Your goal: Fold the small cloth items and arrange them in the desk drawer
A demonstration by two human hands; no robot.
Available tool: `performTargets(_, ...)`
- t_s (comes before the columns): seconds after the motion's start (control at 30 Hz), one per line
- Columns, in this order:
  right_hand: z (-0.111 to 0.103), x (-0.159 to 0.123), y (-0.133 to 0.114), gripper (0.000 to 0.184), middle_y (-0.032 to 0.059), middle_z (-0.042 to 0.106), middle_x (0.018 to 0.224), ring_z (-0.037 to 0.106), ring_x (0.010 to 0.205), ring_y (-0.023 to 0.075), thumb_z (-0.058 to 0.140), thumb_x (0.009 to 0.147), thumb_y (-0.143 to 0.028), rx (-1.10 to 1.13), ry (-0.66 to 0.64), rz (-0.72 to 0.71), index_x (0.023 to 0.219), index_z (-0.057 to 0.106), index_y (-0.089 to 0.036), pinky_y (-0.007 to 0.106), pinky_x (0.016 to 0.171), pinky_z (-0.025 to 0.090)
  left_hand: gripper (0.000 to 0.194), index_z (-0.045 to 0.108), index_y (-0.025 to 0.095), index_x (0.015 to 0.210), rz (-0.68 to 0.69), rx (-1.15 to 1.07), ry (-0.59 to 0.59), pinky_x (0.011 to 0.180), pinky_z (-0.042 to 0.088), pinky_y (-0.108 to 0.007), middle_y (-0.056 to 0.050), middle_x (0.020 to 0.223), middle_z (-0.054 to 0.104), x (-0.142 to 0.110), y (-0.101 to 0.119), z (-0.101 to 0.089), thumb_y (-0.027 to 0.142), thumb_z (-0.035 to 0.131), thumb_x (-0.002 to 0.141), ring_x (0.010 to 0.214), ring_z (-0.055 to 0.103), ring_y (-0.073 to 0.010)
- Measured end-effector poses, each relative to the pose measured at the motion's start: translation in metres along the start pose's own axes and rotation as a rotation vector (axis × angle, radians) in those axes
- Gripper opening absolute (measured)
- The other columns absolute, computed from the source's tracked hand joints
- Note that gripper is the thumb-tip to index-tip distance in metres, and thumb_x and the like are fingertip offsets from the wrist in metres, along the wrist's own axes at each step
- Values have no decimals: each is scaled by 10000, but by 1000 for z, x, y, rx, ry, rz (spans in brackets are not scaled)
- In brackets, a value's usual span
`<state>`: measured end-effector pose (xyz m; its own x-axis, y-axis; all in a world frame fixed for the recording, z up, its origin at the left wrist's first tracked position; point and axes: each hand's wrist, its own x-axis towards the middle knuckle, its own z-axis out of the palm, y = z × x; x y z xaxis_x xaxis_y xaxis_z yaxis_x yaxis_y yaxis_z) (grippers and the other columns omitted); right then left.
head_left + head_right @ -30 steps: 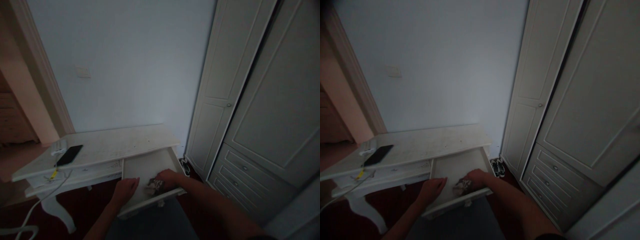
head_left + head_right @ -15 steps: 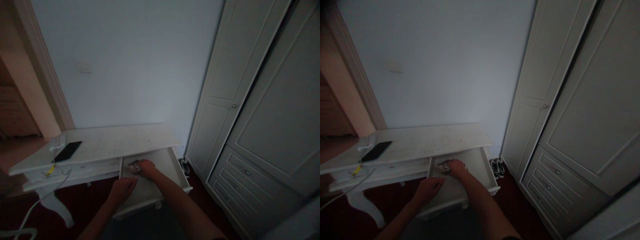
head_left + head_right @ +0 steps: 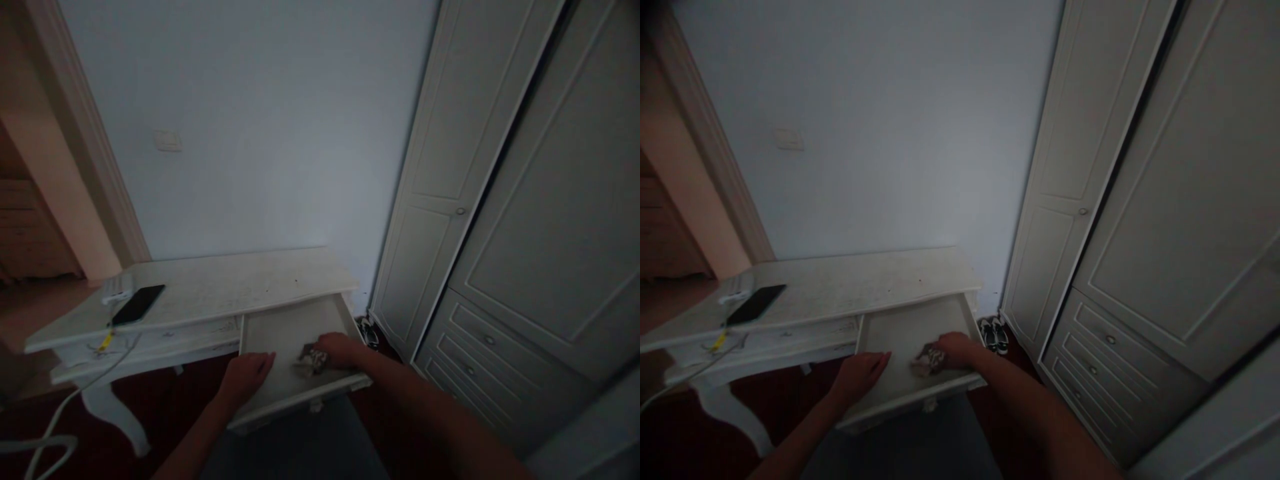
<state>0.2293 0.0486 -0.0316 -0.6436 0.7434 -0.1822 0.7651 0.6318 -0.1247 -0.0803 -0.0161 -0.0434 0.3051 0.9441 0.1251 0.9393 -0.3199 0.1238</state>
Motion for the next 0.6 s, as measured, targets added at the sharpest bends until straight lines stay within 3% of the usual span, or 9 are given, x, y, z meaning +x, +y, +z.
performTargets(0.13,-18,9,20,550,199,688,1281,680,1187,348,712,897,-326,27,194,321,1412,607,-165,397,967,515,572,761,252,883,-15,14,5,774,487,-291,-77,945,819,0,1,-1,460,275,1102,924,773,-239)
performTargets(0.27,-21,58,0,474,241,669,1293,703,1142,346,588,981,-311,66,279,445,1414,573,-121,402,908,539,574,755,251,871,-22,-3,-4,766,490,-295,-83,929,817,0,1,0,456,270,1099,912,775,-243)
performTargets(0.43,-9,101,-56,546,130,712,1275,699,1145,302,715,897,-471,124,278,269,1376,609,-231,365,933,543,544,767,255,891,-30,-1,-23,783,502,-291,-80,966,825,0,1,-2,436,299,1100,937,778,-239)
performTargets(0.6,19,89,-89,556,83,739,1214,717,1071,285,752,852,-476,155,190,-27,1354,642,-265,351,908,553,499,775,243,1005,-6,-29,-34,844,522,-311,-85,1020,818,-3,1,-3,408,314,1104,954,768,-236)
